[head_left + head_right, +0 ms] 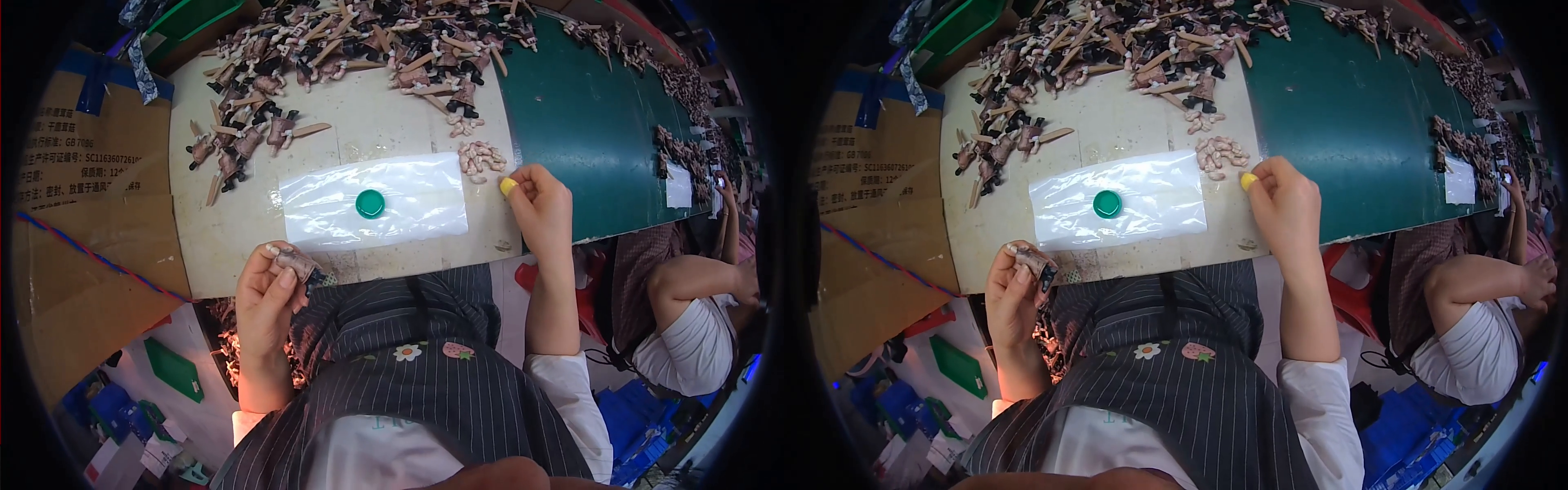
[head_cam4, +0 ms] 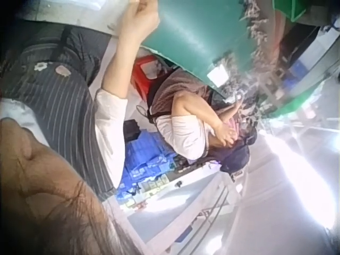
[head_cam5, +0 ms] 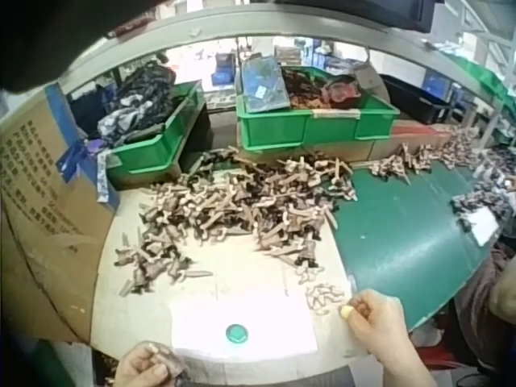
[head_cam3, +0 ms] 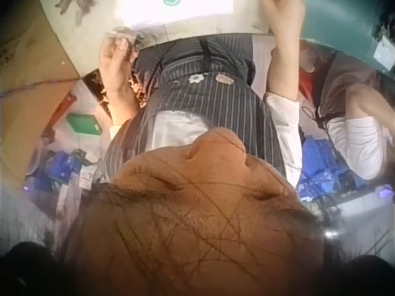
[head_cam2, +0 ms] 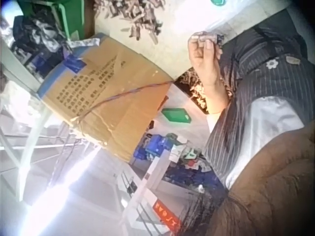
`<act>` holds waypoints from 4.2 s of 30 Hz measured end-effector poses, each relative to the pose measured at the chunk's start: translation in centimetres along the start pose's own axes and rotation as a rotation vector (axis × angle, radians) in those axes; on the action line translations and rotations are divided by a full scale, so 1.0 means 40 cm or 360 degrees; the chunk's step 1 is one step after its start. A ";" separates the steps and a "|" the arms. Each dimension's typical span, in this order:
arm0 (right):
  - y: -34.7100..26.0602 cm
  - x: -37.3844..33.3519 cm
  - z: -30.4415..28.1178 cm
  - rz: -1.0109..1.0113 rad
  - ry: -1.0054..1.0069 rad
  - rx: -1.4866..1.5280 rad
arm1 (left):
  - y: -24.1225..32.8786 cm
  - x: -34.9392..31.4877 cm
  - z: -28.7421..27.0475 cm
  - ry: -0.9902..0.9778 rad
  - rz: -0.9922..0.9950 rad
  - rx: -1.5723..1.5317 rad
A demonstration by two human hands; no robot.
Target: The person dispenses glue into a cap from a bottle and assembles toy figurines by dipping small parts into the glue and attaching them together by hand.
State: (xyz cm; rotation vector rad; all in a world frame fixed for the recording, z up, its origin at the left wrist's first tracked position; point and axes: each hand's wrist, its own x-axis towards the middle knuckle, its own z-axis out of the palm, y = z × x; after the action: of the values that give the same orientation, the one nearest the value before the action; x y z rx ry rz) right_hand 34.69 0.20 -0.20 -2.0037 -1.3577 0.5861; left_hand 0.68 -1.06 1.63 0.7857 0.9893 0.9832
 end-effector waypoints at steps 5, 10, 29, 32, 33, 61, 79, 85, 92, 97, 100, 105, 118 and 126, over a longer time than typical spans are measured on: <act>0.007 -0.040 0.011 -0.0155 0.0147 0.0034 | -0.003 0.003 -0.015 0.0051 -0.0002 0.0080; 0.018 -0.063 0.007 0.0109 0.0383 0.0128 | 0.011 0.013 -0.020 0.0020 0.0008 0.0120; 0.002 -0.072 0.022 -0.0077 0.0232 0.0233 | 0.010 0.016 0.014 -0.0009 -0.0035 0.0026; 0.009 -0.059 0.003 -0.0047 0.0119 0.0246 | 0.008 0.014 0.021 -0.0028 -0.0028 0.0029; 0.010 -0.059 0.000 -0.0146 0.0082 0.0154 | 0.006 0.012 0.021 -0.0023 -0.0027 0.0029; -0.151 -0.069 0.181 -0.0275 -0.0603 0.0821 | -0.056 0.049 -0.004 -0.0174 0.0063 0.0301; -0.212 -0.079 0.187 -0.0645 -0.0411 0.0117 | -0.076 0.069 0.004 -0.0132 0.0280 0.0395; -0.224 -0.112 0.139 -0.0442 -0.0411 0.0701 | -0.063 0.057 0.024 -0.0258 0.0144 -0.0051; -0.223 -0.158 0.143 -0.0369 -0.0733 0.1295 | -0.070 0.040 0.037 -0.0345 0.0296 0.0213; -0.214 -0.174 0.142 -0.0230 -0.0794 0.1310 | -0.054 0.027 0.060 -0.0337 0.0325 0.0244; -0.213 -0.161 0.126 -0.0323 -0.0856 0.1162 | -0.042 0.035 0.051 -0.0379 0.0661 0.0844; -0.193 -0.148 0.122 -0.0255 -0.1066 0.1200 | -0.047 0.023 0.064 -0.0349 0.0807 0.1033; -0.180 -0.185 0.165 -0.0159 -0.1015 0.1225 | -0.062 -0.001 0.067 -0.0207 0.0778 0.1088; -0.173 -0.208 0.183 -0.0193 -0.1025 0.1316 | -0.071 -0.030 0.065 -0.0159 0.0821 0.1147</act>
State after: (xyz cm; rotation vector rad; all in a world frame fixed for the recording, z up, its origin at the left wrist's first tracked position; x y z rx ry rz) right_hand 22.28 -3.84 -0.24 -1.0822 -1.2487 1.5262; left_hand 3.67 -3.43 0.43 1.7382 1.0848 1.0037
